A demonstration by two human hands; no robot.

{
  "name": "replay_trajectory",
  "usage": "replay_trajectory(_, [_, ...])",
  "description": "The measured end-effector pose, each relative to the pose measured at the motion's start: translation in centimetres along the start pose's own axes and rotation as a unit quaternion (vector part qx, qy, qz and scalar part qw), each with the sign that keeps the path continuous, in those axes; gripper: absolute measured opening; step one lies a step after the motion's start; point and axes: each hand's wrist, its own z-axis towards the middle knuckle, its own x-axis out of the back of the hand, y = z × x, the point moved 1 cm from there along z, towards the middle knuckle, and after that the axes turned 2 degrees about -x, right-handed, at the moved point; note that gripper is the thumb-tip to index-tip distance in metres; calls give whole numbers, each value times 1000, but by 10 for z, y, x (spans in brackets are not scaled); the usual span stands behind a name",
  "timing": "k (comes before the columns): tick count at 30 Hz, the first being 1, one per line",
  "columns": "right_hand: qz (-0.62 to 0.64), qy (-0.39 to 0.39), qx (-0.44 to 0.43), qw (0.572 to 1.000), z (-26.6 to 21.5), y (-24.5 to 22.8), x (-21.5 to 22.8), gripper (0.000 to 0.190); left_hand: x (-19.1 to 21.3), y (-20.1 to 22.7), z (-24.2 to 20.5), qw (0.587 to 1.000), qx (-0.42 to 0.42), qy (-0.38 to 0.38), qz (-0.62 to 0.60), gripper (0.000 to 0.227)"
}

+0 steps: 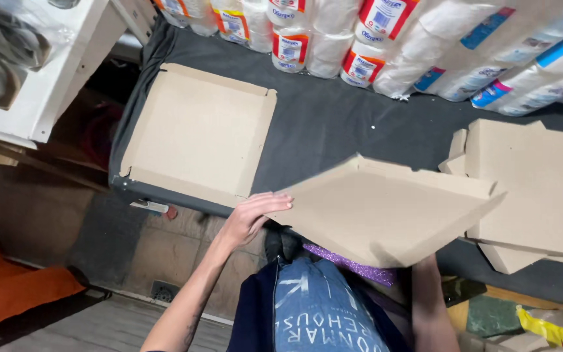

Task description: The person folds and assembles multiple cardboard pizza-style boxes by hand on a table, occasionally moving finished boxes to a stack.

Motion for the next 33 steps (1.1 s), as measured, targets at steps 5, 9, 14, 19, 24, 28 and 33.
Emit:
replay_trajectory(5, [-29,-92,-40,994,36,59,25,76,3,-49,-36,988,142,42,-37,24])
replay_trajectory(9, [-84,-116,-88,986,32,86,12,32,15,-131,-77,950,295,90,-52,26])
replay_trajectory(14, [-157,-114,-139,971,8,45,-80,39,104,17,-23,924,366,29,-110,48])
replay_trajectory(19, [-172,-279,-165,930,-27,-23,-188,112,158,-38,-68,884,436,41,-164,65])
replay_trajectory(24, [-103,-217,-240,940,-19,-19,-278,119,223,-95,-75,846,387,357,-91,78])
replay_trajectory(28, [-92,-198,-218,951,-14,-6,-338,110,253,-122,-62,813,385,437,-16,61])
replay_trajectory(33, [-154,-191,-285,927,-15,15,-366,107,257,-183,-84,758,483,419,126,61])
